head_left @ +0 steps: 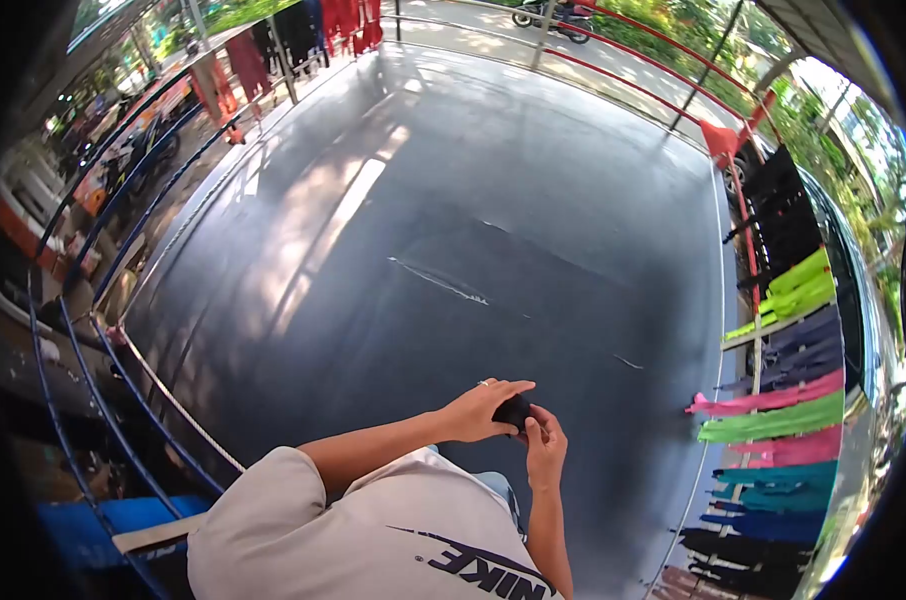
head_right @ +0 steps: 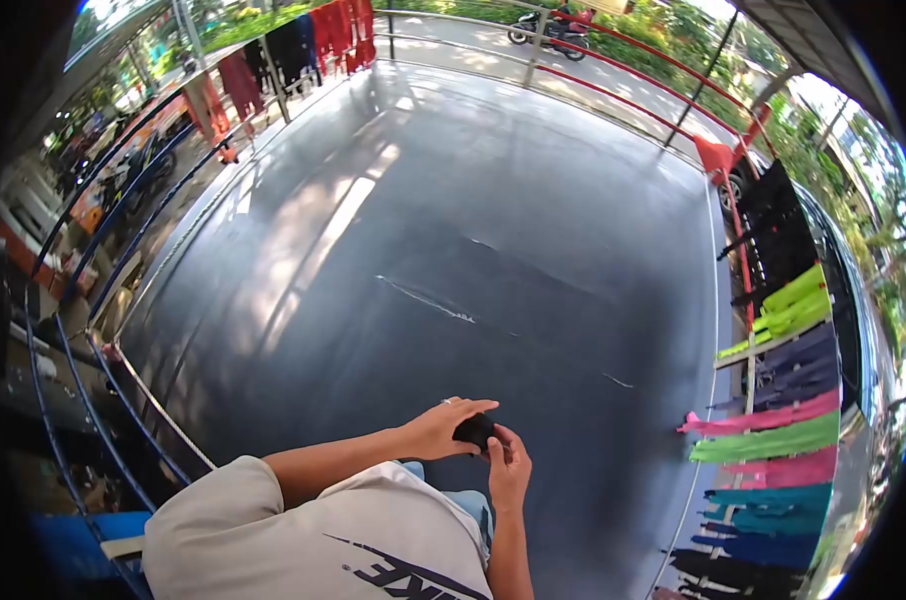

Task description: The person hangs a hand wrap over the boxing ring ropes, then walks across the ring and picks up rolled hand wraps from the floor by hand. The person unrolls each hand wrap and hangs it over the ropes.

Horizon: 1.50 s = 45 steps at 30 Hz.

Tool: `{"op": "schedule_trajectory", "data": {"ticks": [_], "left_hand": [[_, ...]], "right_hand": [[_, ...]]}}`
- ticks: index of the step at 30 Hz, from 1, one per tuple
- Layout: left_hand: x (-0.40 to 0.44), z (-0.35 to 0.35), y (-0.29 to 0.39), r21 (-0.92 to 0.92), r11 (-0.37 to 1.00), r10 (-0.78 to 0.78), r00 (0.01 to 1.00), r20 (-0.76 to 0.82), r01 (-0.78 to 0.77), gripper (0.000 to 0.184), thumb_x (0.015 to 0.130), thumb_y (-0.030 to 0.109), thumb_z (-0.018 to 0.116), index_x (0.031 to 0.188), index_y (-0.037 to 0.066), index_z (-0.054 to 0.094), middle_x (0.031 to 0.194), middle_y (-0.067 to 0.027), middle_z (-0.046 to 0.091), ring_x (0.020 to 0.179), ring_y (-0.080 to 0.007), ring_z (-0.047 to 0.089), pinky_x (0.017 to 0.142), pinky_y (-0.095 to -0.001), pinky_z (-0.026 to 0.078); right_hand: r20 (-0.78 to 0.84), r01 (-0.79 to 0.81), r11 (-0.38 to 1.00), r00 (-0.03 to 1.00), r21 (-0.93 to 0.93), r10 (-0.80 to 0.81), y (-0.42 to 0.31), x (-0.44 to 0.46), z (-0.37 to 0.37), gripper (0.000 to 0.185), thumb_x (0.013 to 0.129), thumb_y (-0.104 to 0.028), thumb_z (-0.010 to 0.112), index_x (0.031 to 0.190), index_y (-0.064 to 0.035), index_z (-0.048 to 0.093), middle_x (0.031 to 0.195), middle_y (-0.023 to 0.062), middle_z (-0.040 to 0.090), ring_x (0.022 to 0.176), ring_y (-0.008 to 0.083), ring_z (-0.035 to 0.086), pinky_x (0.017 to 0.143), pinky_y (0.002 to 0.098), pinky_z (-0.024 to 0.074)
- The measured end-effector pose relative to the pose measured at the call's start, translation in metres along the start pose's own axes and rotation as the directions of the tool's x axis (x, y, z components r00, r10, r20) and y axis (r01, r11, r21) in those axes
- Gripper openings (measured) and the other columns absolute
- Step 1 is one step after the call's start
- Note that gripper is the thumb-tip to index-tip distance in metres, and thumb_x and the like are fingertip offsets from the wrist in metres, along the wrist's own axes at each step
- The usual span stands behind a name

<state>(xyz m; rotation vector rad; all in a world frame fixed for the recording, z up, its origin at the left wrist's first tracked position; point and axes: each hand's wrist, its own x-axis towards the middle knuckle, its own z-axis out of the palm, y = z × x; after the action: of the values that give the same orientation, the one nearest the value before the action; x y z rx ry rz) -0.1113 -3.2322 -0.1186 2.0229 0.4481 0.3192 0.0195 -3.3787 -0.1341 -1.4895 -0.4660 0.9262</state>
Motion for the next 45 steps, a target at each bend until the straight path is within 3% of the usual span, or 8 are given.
{"op": "schedule_trajectory", "data": {"ticks": [6,12,19,26,29,34,37,45], "left_hand": [[0.027,0.009,-0.03,0.096,0.995,-0.009,0.99,-0.144,0.023,0.078,0.076,0.014,0.084,0.143,0.002,0.047,0.129,-0.0211,0.059,0.122,-0.0405,0.053,0.101,-0.0473,0.047],[0.112,0.029,-0.037,0.219,0.975,0.036,0.96,-0.277,0.027,0.056,0.072,0.012,0.084,0.12,0.002,0.057,0.12,-0.0188,0.062,0.116,-0.0412,0.058,0.092,-0.0474,0.053],[0.287,0.036,-0.005,0.346,0.937,0.076,0.943,-0.325,0.044,0.051,0.068,0.013,0.084,0.113,0.002,0.061,0.112,-0.0169,0.065,0.108,-0.0393,0.061,0.089,-0.0465,0.053],[0.417,0.051,0.027,0.228,0.968,0.187,0.911,-0.366,-0.107,0.064,0.074,0.013,0.088,0.126,0.001,0.052,0.119,-0.0164,0.062,0.111,-0.0344,0.061,0.094,-0.0425,0.051],[0.457,0.055,0.026,-0.516,0.836,-0.038,0.917,-0.396,-0.188,0.064,0.083,0.013,0.084,0.134,0.0,0.047,0.125,-0.0121,0.059,0.118,-0.0228,0.06,0.101,-0.0376,0.049],[0.543,0.054,-0.009,-0.822,0.523,-0.234,0.89,-0.393,-0.226,0.047,0.101,0.012,0.064,0.14,0.0,0.042,0.13,-0.0091,0.056,0.122,-0.0169,0.056,0.108,-0.0356,0.045],[0.609,0.039,-0.046,-0.944,0.299,-0.386,0.887,-0.251,-0.137,0.041,0.101,0.014,0.064,0.137,0.005,0.045,0.126,-0.0095,0.059,0.119,-0.0218,0.062,0.108,-0.0374,0.048],[0.79,-0.026,-0.087,-0.833,0.271,-0.561,0.783,0.27,0.482,0.042,0.096,0.021,0.06,0.138,0.016,0.053,0.125,-0.0095,0.058,0.11,-0.0259,0.065,0.092,-0.0424,0.058]], "right_hand": [[-0.035,-0.02,1.0,0.999,0.013,0.02,0.008,0.049,0.009,0.023,0.1,-0.013,0.066,0.117,0.0027,0.066,0.109,0.0101,0.069,0.093,0.0166,0.069,0.08,0.0293,0.0598],[-0.074,0.158,0.905,0.976,-0.395,-0.203,-0.008,0.132,-0.022,0.016,0.1,-0.01,0.062,0.107,0.0031,0.066,0.087,0.01,0.071,0.077,0.0159,0.07,0.069,0.0293,0.0567],[-0.008,0.353,0.664,0.88,-0.659,-0.476,-0.066,0.272,-0.111,0.014,0.1,-0.015,0.061,0.094,-0.0029,0.06,0.077,0.0173,0.067,0.067,0.0363,0.067,0.061,0.041,0.0516],[-0.237,-0.029,0.993,0.971,-0.114,0.001,-0.106,0.409,-0.205,0.023,0.105,-0.02,0.053,0.094,-0.0013,0.059,0.076,0.0064,0.063,0.064,0.0146,0.063,0.062,0.0308,0.055],[-0.236,-0.149,0.986,0.958,0.074,0.162,-0.104,0.445,-0.232,0.022,0.107,-0.021,0.051,0.097,-0.0029,0.059,0.078,0.004,0.059,0.062,0.0128,0.061,0.063,0.0299,0.0562],[-0.273,-0.198,0.914,0.913,0.354,0.304,-0.104,0.504,-0.266,0.021,0.109,-0.022,0.047,0.102,-0.0063,0.058,0.083,0.003,0.059,0.069,0.0133,0.062,0.068,0.0321,0.0578],[-0.354,-0.057,0.906,0.909,0.419,0.221,-0.13,0.538,-0.283,0.021,0.11,-0.023,0.046,0.103,-0.0071,0.057,0.085,0.0033,0.061,0.073,0.0135,0.063,0.071,0.0329,0.0582],[-0.527,0.21,0.801,0.837,0.561,0.15,-0.228,0.662,-0.349,0.022,0.108,-0.023,0.042,0.108,-0.0055,0.055,0.106,0.0147,0.069,0.081,0.0192,0.067,0.077,0.036,0.0594]]}}
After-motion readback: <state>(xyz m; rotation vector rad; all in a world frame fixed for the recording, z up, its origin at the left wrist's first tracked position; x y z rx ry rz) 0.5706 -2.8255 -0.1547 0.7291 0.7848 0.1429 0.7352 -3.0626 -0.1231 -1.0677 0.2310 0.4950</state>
